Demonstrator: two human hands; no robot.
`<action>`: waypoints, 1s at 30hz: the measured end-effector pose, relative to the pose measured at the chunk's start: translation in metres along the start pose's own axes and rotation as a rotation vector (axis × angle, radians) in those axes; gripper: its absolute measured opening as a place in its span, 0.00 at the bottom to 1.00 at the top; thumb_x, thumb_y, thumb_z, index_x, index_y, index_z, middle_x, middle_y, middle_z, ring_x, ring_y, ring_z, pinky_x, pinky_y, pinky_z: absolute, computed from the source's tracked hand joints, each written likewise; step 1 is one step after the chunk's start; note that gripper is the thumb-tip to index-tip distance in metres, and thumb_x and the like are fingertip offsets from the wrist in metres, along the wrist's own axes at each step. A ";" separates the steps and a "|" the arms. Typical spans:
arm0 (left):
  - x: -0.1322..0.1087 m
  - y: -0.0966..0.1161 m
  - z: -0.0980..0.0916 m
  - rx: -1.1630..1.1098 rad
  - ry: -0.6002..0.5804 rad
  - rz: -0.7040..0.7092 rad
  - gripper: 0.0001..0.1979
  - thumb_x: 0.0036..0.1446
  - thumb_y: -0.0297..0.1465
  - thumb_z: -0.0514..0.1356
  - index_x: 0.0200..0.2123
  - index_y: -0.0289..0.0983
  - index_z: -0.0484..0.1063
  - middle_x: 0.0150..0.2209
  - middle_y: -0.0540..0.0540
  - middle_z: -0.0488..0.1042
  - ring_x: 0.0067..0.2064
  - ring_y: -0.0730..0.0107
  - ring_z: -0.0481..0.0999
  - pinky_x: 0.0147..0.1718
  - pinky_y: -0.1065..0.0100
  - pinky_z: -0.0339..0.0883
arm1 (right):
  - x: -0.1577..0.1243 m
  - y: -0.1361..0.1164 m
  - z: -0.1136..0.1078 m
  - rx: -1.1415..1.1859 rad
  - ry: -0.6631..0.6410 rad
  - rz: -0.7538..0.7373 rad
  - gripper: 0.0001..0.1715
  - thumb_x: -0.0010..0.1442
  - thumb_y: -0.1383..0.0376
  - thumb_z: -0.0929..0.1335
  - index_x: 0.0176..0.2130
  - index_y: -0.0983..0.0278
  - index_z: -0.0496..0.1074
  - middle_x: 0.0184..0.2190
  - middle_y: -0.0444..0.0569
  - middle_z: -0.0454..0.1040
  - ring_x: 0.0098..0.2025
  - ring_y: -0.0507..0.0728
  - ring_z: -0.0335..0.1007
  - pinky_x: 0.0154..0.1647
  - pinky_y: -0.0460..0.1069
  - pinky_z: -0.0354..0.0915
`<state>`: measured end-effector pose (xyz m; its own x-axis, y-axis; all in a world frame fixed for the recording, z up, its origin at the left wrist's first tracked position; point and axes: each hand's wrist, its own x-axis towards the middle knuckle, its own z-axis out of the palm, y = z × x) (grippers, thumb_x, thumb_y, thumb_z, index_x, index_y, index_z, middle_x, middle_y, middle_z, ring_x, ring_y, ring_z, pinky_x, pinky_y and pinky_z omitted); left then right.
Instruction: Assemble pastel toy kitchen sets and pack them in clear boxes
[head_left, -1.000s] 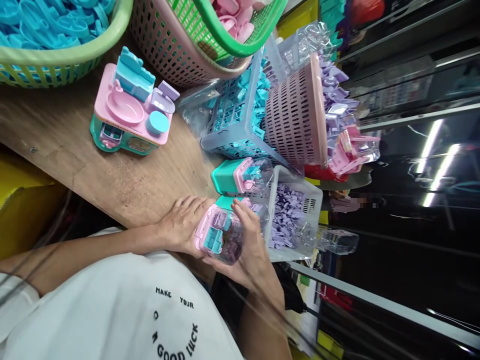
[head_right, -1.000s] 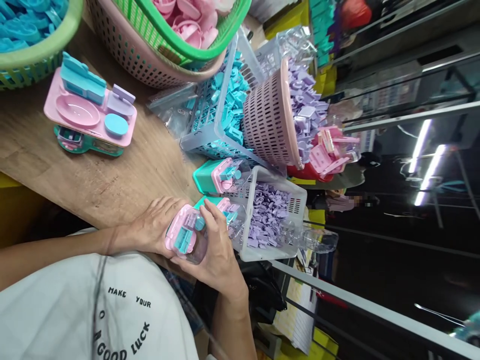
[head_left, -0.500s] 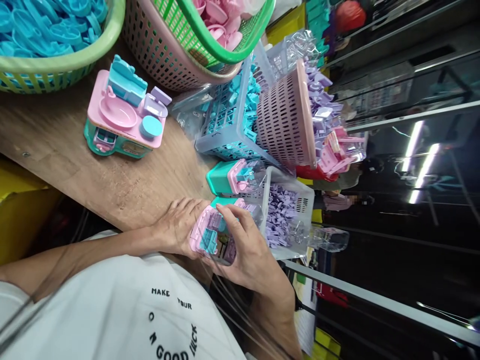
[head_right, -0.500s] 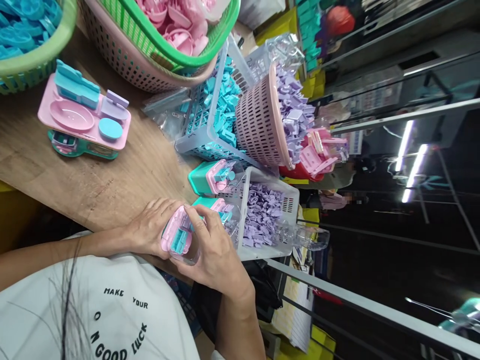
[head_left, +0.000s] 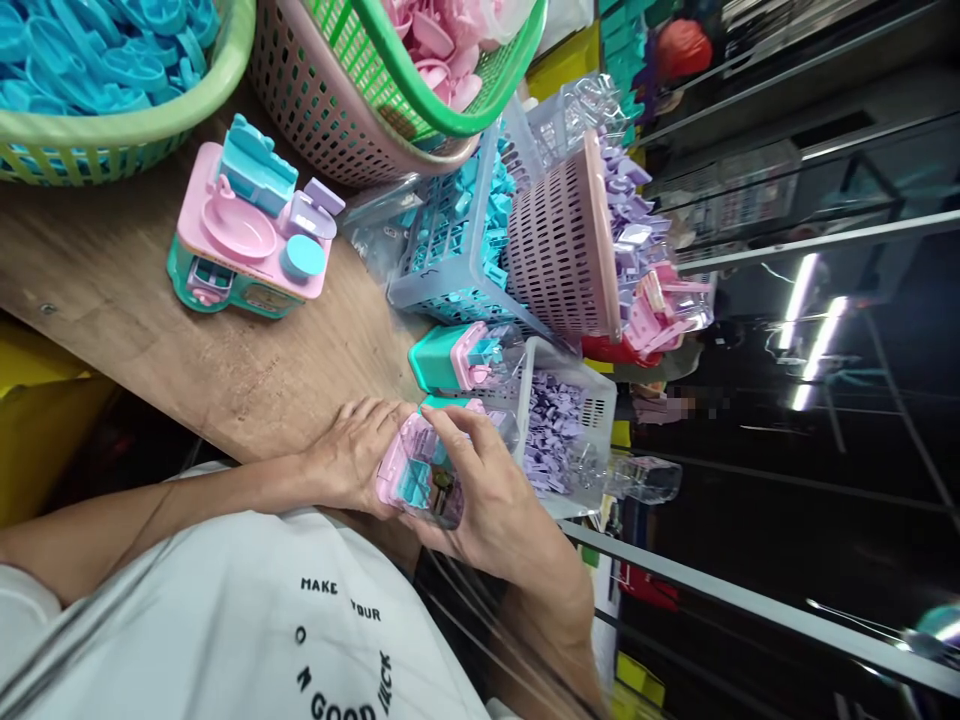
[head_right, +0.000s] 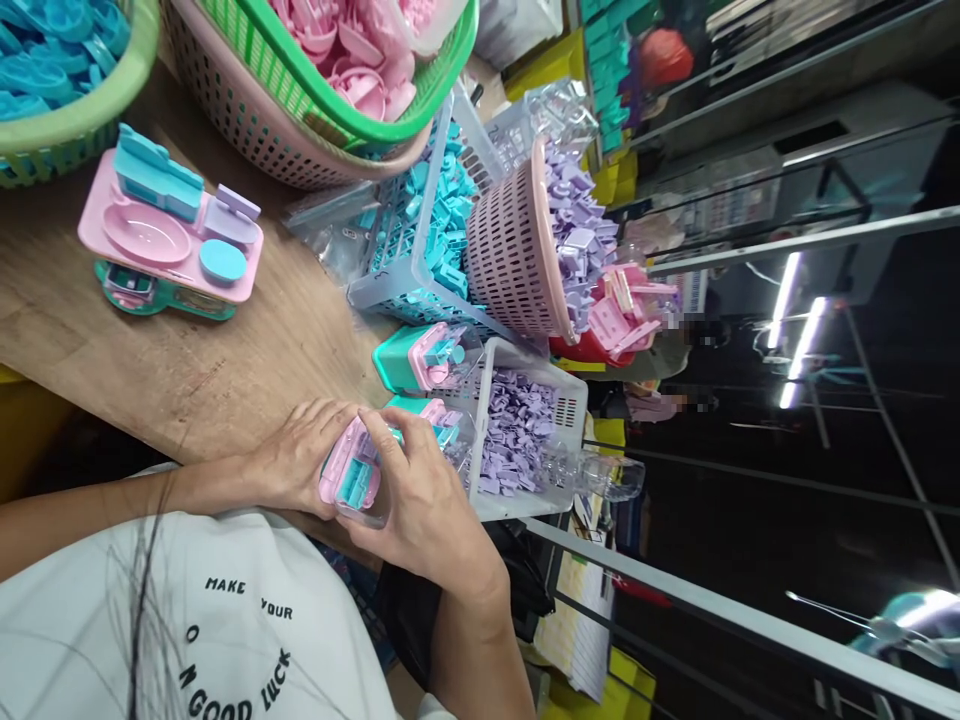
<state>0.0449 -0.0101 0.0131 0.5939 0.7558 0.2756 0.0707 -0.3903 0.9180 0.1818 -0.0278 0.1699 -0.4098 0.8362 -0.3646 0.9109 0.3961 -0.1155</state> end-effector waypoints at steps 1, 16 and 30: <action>0.000 0.000 0.000 -0.001 0.001 -0.003 0.47 0.37 0.43 0.70 0.59 0.34 0.56 0.54 0.34 0.69 0.54 0.44 0.68 0.54 0.47 0.62 | 0.002 -0.003 -0.002 -0.017 -0.006 0.004 0.55 0.51 0.60 0.74 0.68 0.62 0.48 0.57 0.61 0.60 0.59 0.68 0.62 0.55 0.64 0.70; -0.002 -0.007 0.007 0.038 0.044 0.012 0.53 0.35 0.44 0.72 0.62 0.35 0.54 0.57 0.33 0.67 0.57 0.42 0.68 0.54 0.47 0.63 | 0.001 0.008 0.001 0.125 -0.005 0.014 0.57 0.51 0.58 0.75 0.70 0.60 0.47 0.58 0.58 0.58 0.61 0.66 0.59 0.62 0.64 0.65; 0.000 -0.004 0.006 0.029 0.016 -0.009 0.51 0.37 0.43 0.70 0.63 0.37 0.53 0.58 0.36 0.68 0.57 0.44 0.68 0.55 0.49 0.60 | -0.012 0.002 0.008 0.037 0.132 0.067 0.56 0.53 0.57 0.74 0.70 0.57 0.46 0.58 0.57 0.57 0.61 0.68 0.60 0.59 0.64 0.67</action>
<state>0.0493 -0.0114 0.0081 0.5801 0.7678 0.2721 0.0997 -0.3984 0.9118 0.1886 -0.0400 0.1662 -0.3483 0.9039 -0.2483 0.9367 0.3253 -0.1297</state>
